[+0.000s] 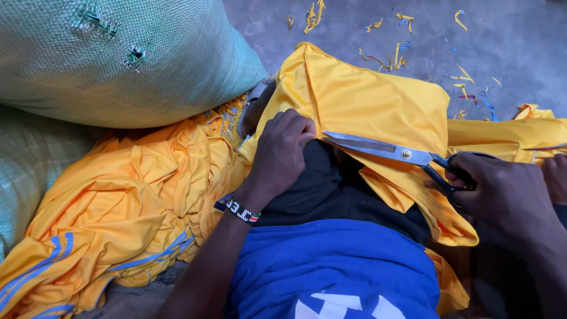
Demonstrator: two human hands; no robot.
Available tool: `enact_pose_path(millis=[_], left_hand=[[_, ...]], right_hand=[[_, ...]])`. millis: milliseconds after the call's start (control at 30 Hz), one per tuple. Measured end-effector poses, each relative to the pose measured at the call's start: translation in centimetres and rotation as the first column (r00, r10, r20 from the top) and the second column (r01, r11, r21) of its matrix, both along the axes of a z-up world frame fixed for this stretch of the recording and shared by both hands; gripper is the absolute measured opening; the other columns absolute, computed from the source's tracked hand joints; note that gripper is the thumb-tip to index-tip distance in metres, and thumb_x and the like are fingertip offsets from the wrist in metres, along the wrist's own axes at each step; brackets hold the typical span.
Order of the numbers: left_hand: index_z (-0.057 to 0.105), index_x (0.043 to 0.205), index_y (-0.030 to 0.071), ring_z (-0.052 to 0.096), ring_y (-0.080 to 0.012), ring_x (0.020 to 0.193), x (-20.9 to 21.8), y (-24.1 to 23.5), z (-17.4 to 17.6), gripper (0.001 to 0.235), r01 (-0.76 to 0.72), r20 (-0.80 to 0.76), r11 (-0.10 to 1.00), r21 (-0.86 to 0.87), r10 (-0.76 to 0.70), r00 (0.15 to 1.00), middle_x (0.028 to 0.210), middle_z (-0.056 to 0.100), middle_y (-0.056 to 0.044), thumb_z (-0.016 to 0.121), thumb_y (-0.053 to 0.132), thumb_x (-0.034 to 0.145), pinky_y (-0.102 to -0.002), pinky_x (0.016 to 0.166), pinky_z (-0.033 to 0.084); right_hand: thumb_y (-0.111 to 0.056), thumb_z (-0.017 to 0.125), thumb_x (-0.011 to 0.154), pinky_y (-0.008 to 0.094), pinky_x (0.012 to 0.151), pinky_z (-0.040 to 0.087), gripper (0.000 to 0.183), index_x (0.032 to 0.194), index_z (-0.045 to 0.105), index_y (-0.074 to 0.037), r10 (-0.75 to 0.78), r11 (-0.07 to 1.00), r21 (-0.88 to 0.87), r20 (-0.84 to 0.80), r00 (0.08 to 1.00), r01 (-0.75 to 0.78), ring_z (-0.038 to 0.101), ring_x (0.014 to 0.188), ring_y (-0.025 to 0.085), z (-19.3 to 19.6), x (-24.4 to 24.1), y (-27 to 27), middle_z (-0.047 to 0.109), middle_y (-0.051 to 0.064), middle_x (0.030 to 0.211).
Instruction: Cutting yellow fabric pieces using large scissors
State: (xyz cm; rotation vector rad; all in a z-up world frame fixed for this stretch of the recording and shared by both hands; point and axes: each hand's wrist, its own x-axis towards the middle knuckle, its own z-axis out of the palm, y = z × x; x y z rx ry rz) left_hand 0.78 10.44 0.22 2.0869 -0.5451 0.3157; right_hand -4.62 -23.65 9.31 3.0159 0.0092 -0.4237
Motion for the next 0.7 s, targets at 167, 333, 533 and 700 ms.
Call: enact_pose_path(millis=[167,333,533,700], left_hand=[[0.054,0.089,0.009,0.054,-0.0305,0.086,-0.6,-0.1,0.2,0.011,-0.038,0.023,0.999,-0.039,0.039,0.999,0.09,0.055,-0.006,0.053,0.003,0.098,-0.043,0.075,0.039],[0.054,0.089,0.009,0.055,-0.0311,0.086,-0.7,-0.2,0.5,0.012,-0.033,0.04,0.999,-0.026,0.034,0.999,0.09,0.054,-0.006,0.052,0.006,0.1,-0.044,0.074,0.039],[0.053,0.091,0.006,0.055,-0.0305,0.083,-0.7,-0.2,1.1,0.014,-0.043,0.013,0.988,-0.151,0.045,0.999,0.091,0.053,-0.008,0.051,-0.008,0.093,-0.041,0.078,0.042],[0.057,0.092,0.006,0.055,-0.0279,0.089,1.3,2.6,1.4,0.015,-0.278,0.021,0.915,-0.294,0.297,0.955,0.092,0.057,-0.01,0.05,0.012,0.104,-0.04,0.084,0.043]], right_hand=[[-0.031,0.064,0.086,0.044,0.062,0.039,0.009,0.078,0.063,-0.026,0.108,0.994,-0.038,0.066,0.992,-0.105,0.062,0.066,0.03,-1.0,0.3,-0.1,0.065,0.002,0.07],[-0.023,0.063,0.079,0.039,0.064,0.039,0.005,0.078,0.059,-0.026,0.122,0.992,0.003,0.042,0.992,-0.122,0.064,0.068,0.023,-1.2,0.6,0.0,0.066,-0.003,0.072],[-0.03,0.07,0.095,0.039,0.062,0.036,0.028,0.074,0.056,-0.017,0.039,0.992,0.115,0.136,0.99,-0.055,0.048,0.058,0.024,-1.0,0.2,0.8,0.053,0.007,0.065],[-0.031,0.09,0.082,0.03,0.056,0.032,0.029,0.086,0.071,-0.01,-0.138,0.873,0.486,0.172,0.975,0.038,0.037,0.064,0.008,-2.8,-0.6,1.6,0.05,0.0,0.064]])
